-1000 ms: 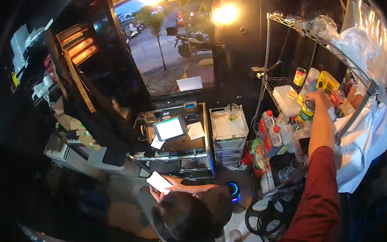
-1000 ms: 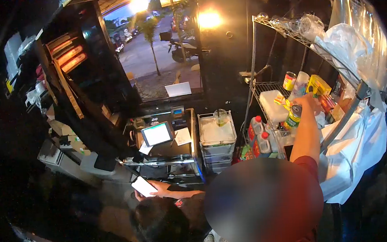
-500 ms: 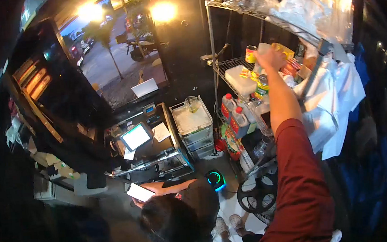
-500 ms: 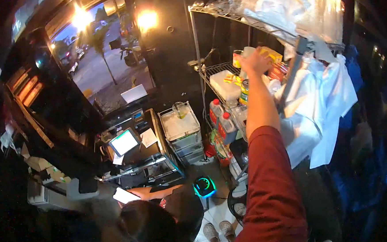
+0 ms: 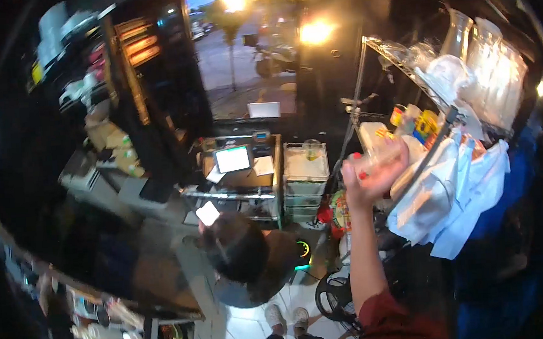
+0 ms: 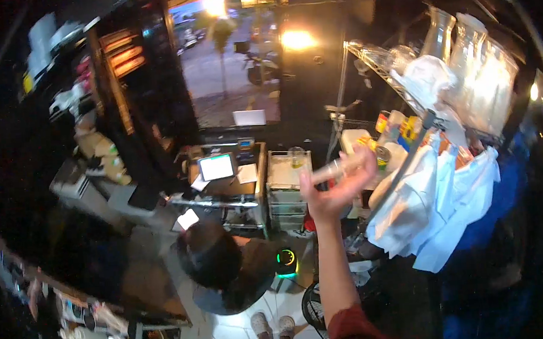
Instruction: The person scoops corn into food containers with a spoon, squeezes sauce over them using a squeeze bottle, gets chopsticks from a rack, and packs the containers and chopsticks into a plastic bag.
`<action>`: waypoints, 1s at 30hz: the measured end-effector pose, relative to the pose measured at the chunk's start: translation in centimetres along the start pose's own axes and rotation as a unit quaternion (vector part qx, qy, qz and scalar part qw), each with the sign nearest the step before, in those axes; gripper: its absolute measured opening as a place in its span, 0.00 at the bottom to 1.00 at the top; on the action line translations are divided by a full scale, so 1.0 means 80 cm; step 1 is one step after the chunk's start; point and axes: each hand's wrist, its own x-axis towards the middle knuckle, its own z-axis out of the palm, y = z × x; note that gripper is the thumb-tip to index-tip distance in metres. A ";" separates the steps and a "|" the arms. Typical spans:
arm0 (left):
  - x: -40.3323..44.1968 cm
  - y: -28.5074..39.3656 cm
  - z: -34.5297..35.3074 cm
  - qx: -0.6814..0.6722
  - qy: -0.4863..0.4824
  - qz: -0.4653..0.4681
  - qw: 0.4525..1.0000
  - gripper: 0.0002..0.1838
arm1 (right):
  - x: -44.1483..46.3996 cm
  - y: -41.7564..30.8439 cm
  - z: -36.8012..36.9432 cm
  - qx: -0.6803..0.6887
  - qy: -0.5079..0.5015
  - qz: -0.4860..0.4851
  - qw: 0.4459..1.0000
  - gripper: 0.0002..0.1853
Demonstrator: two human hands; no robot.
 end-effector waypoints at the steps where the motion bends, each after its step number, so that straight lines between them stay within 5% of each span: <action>1: -0.034 0.009 -0.011 0.013 -0.054 0.002 0.998 0.27 | -0.020 -0.039 0.000 0.046 0.021 -0.004 0.999 0.64; 4: -0.147 0.089 0.013 0.050 -0.198 0.069 0.976 0.29 | -0.092 -0.171 -0.005 0.172 0.009 0.022 0.985 0.72; 5: -0.187 0.135 0.033 0.050 -0.215 0.115 0.969 0.30 | -0.119 -0.207 -0.025 0.200 -0.055 0.016 0.978 0.69; 7: -0.252 0.206 0.056 0.026 -0.238 0.148 0.960 0.17 | -0.177 -0.271 -0.061 0.275 -0.273 -0.010 0.922 0.63; 9: -0.298 0.228 0.078 -0.017 -0.232 0.363 0.902 0.18 | -0.234 -0.335 -0.083 0.345 -0.454 0.002 0.821 0.57; 13: -0.331 0.174 0.063 -0.092 -0.102 0.455 0.880 0.17 | -0.336 -0.431 -0.110 0.344 -0.616 0.073 0.704 0.62; 15: -0.343 0.125 0.020 0.020 0.062 0.475 0.877 0.09 | -0.393 -0.462 -0.114 0.383 -0.622 0.095 0.676 0.62; 17: -0.351 0.073 -0.026 -0.035 0.117 0.498 0.859 0.07 | -0.452 -0.518 -0.116 0.474 -0.619 0.263 0.568 0.65; 18: -0.375 0.063 -0.045 -0.178 0.130 0.472 0.853 0.08 | -0.461 -0.557 -0.102 0.500 -0.637 0.261 0.525 0.66; 21: -0.410 0.008 -0.118 -0.242 0.240 0.442 0.830 0.09 | -0.503 -0.646 -0.085 0.537 -0.678 0.268 0.425 0.66; 27: -0.484 -0.079 -0.244 -0.148 0.375 0.430 0.808 0.07 | -0.600 -0.771 -0.051 0.564 -0.721 0.204 0.346 0.67; 30: -0.479 -0.114 -0.295 -0.204 0.388 0.407 0.801 0.07 | -0.653 -0.821 -0.024 0.591 -0.732 0.216 0.263 0.66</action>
